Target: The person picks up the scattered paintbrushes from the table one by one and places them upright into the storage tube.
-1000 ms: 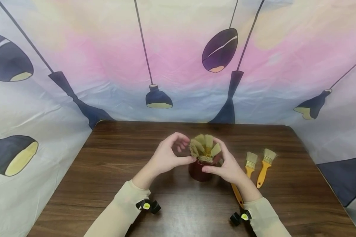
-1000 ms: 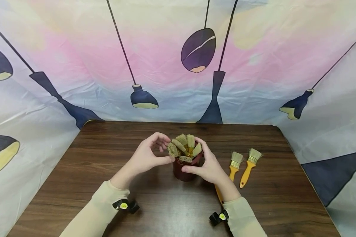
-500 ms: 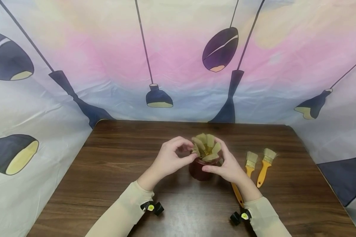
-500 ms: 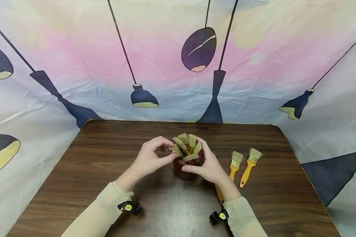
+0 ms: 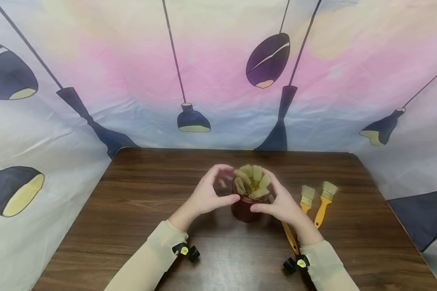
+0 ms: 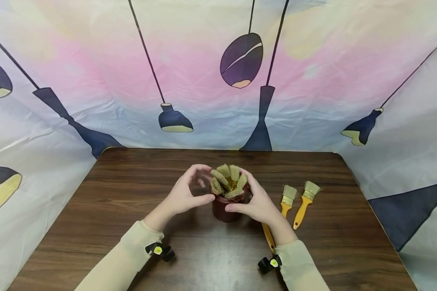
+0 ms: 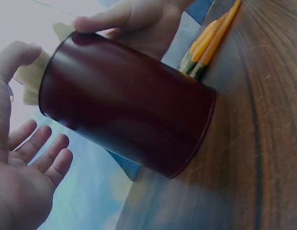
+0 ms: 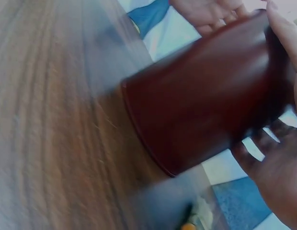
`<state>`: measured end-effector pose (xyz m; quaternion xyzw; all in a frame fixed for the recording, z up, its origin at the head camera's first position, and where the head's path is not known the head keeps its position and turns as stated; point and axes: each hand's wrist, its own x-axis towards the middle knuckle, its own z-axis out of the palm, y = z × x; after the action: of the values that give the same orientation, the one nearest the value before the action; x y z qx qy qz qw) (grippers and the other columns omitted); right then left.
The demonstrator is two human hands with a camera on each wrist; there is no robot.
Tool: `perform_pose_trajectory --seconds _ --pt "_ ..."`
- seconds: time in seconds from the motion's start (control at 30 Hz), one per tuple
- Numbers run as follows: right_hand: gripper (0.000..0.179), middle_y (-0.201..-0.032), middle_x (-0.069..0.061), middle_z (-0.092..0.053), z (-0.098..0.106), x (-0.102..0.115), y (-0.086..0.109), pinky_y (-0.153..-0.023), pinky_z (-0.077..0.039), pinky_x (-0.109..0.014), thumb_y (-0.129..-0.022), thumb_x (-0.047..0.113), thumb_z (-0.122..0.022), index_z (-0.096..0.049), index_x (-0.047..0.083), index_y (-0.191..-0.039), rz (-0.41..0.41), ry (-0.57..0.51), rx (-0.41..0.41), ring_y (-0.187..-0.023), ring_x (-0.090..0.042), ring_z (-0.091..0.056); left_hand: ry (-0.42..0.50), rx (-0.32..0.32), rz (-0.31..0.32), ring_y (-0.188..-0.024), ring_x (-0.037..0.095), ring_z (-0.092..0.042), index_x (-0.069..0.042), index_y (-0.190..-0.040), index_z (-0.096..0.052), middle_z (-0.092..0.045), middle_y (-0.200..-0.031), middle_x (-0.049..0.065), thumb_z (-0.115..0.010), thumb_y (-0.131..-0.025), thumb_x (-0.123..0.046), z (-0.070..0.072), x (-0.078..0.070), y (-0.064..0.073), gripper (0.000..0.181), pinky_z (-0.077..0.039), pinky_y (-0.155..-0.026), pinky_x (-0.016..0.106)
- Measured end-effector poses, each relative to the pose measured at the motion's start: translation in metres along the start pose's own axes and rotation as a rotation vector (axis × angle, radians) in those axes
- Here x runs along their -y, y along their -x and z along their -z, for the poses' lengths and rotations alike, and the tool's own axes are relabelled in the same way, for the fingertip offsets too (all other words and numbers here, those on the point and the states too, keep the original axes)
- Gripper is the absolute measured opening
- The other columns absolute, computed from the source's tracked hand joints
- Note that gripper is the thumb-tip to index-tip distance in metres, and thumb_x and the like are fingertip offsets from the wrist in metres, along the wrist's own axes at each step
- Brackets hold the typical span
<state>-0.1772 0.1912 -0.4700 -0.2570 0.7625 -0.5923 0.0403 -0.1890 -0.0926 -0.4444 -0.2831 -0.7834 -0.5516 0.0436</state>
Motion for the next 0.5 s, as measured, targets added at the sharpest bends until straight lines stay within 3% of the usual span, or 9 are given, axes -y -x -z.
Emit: perform_pose_trajectory --seconds 0.13,0.23,0.37,0.5 --pt "0.110 -0.164 -0.008 -0.047 0.012 -0.004 0.002 -0.114 -0.048 -0.039 -0.083 0.016 -0.099 -0.031 0.025 -0.170 -0.031 -0.016 0.033 -0.148 -0.035 -0.050 0.031 0.042 0.013 -0.126 0.025 -0.066 -0.008 -0.155 -0.049 -0.065 -0.144 0.005 -0.097 -0.079 -0.019 -0.006 0.004 0.002 0.091 -0.057 -0.097 0.047" --pt "0.101 -0.156 -0.010 -0.054 0.021 -0.007 0.004 -0.111 -0.051 -0.035 -0.082 0.011 -0.099 -0.040 0.017 -0.163 -0.038 0.003 0.041 -0.141 -0.029 -0.057 0.042 0.062 0.028 -0.129 0.023 -0.064 -0.007 -0.160 -0.045 -0.064 -0.147 0.006 -0.100 -0.077 -0.019 -0.012 0.004 0.002 0.100 -0.056 -0.102 0.052" --pt "0.085 -0.141 -0.015 -0.062 0.026 -0.007 0.005 -0.099 -0.060 -0.046 -0.085 0.005 -0.094 -0.047 0.010 -0.156 -0.033 0.005 0.065 -0.123 -0.024 -0.067 0.026 0.069 0.046 -0.122 0.024 -0.066 -0.012 -0.162 -0.045 -0.065 -0.145 0.004 -0.101 -0.077 -0.021 -0.018 0.004 0.002 0.102 -0.056 -0.102 0.055" --pt "0.081 -0.139 -0.013 -0.064 0.024 -0.006 0.004 -0.099 -0.059 -0.051 -0.088 0.009 -0.093 -0.048 0.012 -0.156 -0.039 0.020 0.074 -0.121 -0.022 -0.067 0.002 0.057 0.050 -0.117 0.023 -0.066 -0.019 -0.161 -0.049 -0.066 -0.141 -0.001 -0.102 -0.077 -0.025 -0.021 0.005 0.002 0.100 -0.055 -0.102 0.051"
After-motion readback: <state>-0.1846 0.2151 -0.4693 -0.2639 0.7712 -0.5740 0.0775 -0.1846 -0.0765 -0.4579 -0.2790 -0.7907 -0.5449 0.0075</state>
